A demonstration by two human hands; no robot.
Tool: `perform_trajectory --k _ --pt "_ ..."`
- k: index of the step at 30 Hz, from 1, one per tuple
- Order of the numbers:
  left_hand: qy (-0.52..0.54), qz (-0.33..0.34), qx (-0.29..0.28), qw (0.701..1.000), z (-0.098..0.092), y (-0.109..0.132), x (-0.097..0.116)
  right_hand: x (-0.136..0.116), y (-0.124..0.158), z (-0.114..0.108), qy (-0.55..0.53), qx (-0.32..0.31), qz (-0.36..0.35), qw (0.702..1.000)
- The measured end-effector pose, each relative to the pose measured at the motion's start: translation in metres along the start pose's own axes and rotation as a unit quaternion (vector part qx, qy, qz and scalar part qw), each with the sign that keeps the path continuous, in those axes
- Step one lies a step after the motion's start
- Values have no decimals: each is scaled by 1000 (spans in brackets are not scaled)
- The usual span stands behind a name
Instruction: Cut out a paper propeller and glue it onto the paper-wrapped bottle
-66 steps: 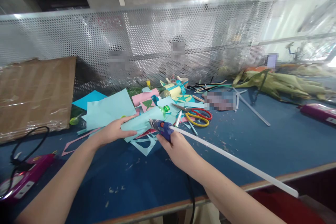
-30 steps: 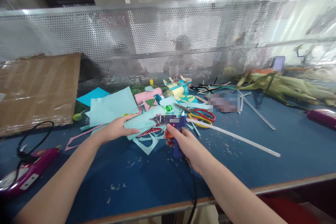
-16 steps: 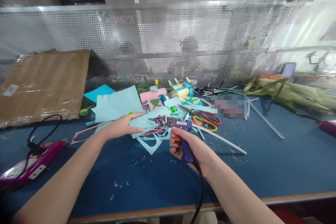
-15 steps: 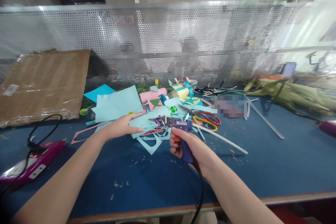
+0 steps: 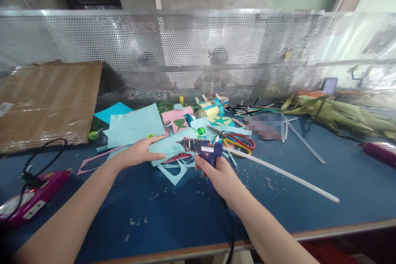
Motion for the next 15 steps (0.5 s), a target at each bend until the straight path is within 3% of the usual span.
perform_trajectory --k 5,10,15 --pt "7 6 1 1000 -1 1 4 -3 -1 -1 65 -3 -37 997" --pt "-22 -6 3 1000 -1 2 6 -4 1 2 45 -19 -9 999" --pt "-31 22 20 999 -3 2 10 -3 5 3 11 -12 21 1000"
Point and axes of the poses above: each hand's wrist, its own y-axis away from the middle knuckle, its own z-axis out of the palm, x = y × z, the point moved 8 cm from there along -y, towards the middle knuckle, and after that the axes turned 8 degrees about -z, right-handed, at the moved point
